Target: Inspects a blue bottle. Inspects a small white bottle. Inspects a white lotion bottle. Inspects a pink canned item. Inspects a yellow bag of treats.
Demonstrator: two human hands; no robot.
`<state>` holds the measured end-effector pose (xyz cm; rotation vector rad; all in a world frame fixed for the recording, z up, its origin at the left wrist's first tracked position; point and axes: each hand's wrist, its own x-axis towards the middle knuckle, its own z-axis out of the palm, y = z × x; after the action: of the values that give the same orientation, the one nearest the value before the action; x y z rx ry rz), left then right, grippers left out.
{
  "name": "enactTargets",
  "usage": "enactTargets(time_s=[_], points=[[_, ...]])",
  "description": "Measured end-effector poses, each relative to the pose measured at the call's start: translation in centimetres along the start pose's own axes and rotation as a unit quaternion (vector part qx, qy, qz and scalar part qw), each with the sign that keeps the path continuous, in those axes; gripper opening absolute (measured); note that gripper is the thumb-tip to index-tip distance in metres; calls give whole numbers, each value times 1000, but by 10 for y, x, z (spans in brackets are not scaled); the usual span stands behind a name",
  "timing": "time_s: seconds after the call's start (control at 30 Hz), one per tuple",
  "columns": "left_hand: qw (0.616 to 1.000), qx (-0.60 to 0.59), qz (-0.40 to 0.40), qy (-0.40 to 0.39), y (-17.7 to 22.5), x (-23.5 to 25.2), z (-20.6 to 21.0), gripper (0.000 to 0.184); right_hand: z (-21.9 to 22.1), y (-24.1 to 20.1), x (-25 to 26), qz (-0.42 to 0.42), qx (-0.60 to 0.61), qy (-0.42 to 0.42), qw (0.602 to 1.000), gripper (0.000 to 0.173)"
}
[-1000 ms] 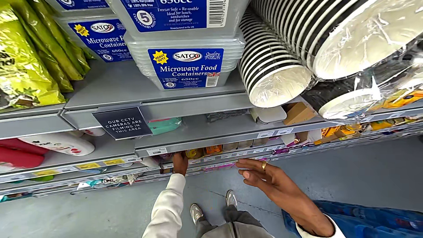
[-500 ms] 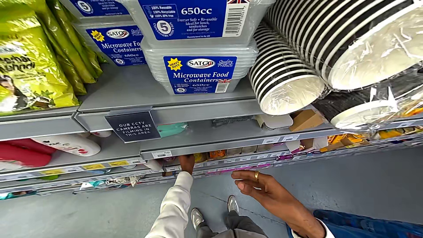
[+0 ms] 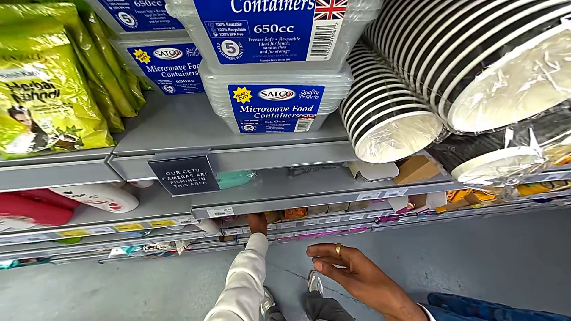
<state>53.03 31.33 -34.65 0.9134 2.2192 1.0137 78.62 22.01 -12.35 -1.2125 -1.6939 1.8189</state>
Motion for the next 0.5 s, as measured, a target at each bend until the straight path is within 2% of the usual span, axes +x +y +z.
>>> enactTargets(time_s=[0.1, 0.2, 0.27, 0.33, 0.4, 0.5], points=[[989, 138, -51, -27, 12, -8, -17, 35, 2, 4, 2, -1, -7, 4, 1000, 38], [986, 157, -39, -26, 0, -19, -30, 35, 5, 11, 10, 3, -23, 2, 1000, 40], [993, 109, -23, -26, -20, -28, -37, 36, 7, 18, 14, 13, -25, -4, 1000, 40], [997, 36, -16, -73, -28, -45, -50, 33, 9, 23, 17, 16, -19, -9, 1000, 40], [992, -40, -20, -122, -21, -77, -72, 28, 12, 27, 20, 7, -7, -7, 1000, 38], [982, -148, -4, -120, 3, -129, -111, 21, 18, 35, 30, -13, -1, 26, 1000, 31]])
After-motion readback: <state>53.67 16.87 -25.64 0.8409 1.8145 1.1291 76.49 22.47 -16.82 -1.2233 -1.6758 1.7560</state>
